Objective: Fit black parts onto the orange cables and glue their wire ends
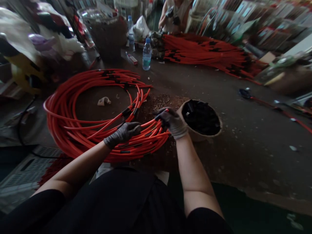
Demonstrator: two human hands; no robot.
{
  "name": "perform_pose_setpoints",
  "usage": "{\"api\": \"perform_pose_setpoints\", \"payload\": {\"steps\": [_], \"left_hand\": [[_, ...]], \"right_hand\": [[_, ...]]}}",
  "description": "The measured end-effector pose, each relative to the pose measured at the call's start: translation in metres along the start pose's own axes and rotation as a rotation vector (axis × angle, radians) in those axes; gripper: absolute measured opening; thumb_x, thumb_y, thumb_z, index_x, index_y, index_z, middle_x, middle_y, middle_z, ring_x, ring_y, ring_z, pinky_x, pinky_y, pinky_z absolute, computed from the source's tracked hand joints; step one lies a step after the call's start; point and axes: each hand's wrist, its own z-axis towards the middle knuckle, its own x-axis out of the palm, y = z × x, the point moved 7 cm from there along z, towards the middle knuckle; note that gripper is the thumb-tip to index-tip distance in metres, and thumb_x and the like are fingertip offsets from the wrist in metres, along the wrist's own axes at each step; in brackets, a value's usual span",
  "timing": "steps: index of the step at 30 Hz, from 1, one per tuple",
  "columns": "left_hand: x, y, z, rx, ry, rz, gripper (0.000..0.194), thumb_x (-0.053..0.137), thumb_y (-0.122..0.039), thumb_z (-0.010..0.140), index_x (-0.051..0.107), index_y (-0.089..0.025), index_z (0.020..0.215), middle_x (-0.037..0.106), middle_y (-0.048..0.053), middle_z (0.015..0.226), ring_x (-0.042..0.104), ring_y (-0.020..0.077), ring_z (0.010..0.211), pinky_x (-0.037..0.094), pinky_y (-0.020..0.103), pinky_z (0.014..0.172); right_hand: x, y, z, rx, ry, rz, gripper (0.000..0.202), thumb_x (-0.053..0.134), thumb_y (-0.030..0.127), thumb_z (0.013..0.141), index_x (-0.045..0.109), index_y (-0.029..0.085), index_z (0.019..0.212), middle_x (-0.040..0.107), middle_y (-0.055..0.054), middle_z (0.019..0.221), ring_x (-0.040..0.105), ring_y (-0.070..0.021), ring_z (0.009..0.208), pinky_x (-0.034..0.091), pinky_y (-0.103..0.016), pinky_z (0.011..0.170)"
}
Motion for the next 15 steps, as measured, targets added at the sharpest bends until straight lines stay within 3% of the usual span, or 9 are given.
{"api": "perform_pose_setpoints", "payload": {"steps": [3,5,8,10,12,15], "left_hand": [[-0.010,0.007,0.004,-0.086,-0.093,-0.039,0.054,0.026,-0.058,0.098,0.056,-0.017,0.079,0.055,0.001,0.065,0.053,0.0123,0.059,0.047,0.024,0.056],[-0.014,0.002,0.006,-0.079,-0.140,0.022,0.052,0.024,-0.055,0.100,0.057,-0.018,0.085,0.058,0.004,0.072,0.057,0.0151,0.066,0.051,0.028,0.062],[-0.007,-0.018,0.004,0.015,-0.114,0.159,0.037,0.042,-0.050,0.098,0.060,-0.018,0.103,0.066,0.008,0.090,0.061,0.0190,0.081,0.052,0.032,0.076],[-0.002,-0.022,-0.001,0.007,-0.087,0.382,0.034,0.047,-0.045,0.098,0.059,-0.016,0.110,0.067,0.010,0.095,0.063,0.0211,0.084,0.051,0.033,0.078],[-0.002,-0.013,-0.008,-0.044,-0.032,0.659,0.031,0.046,-0.037,0.100,0.060,-0.012,0.112,0.068,0.013,0.098,0.065,0.0235,0.088,0.050,0.034,0.079],[-0.018,0.008,-0.015,-0.089,0.060,0.930,0.030,0.046,-0.031,0.099,0.063,-0.011,0.112,0.066,0.019,0.113,0.064,0.0295,0.104,0.049,0.037,0.084]], "right_hand": [[0.044,-0.022,-0.005,0.093,0.140,-0.063,0.043,0.092,0.048,0.046,0.067,0.020,0.068,0.066,0.003,0.061,0.052,-0.0103,0.047,0.043,-0.023,0.040],[0.056,-0.025,-0.006,0.118,0.134,-0.032,0.043,0.093,0.045,0.045,0.068,0.020,0.068,0.064,0.004,0.059,0.053,-0.0110,0.048,0.045,-0.024,0.040],[0.046,-0.009,-0.003,0.051,-0.050,0.039,0.040,0.093,0.042,0.047,0.070,0.020,0.071,0.062,0.005,0.060,0.051,-0.0085,0.050,0.044,-0.021,0.042],[0.039,0.003,-0.002,-0.033,-0.130,0.033,0.036,0.092,0.040,0.050,0.070,0.020,0.070,0.062,0.005,0.061,0.052,-0.0076,0.053,0.044,-0.020,0.045],[0.035,0.006,-0.001,-0.078,-0.190,0.029,0.032,0.089,0.038,0.054,0.068,0.020,0.070,0.060,0.006,0.059,0.052,-0.0073,0.052,0.044,-0.020,0.046],[0.021,-0.009,0.000,0.011,-0.343,0.126,0.034,0.085,0.040,0.052,0.060,0.020,0.063,0.053,0.007,0.050,0.047,-0.0068,0.045,0.038,-0.019,0.040]]}}
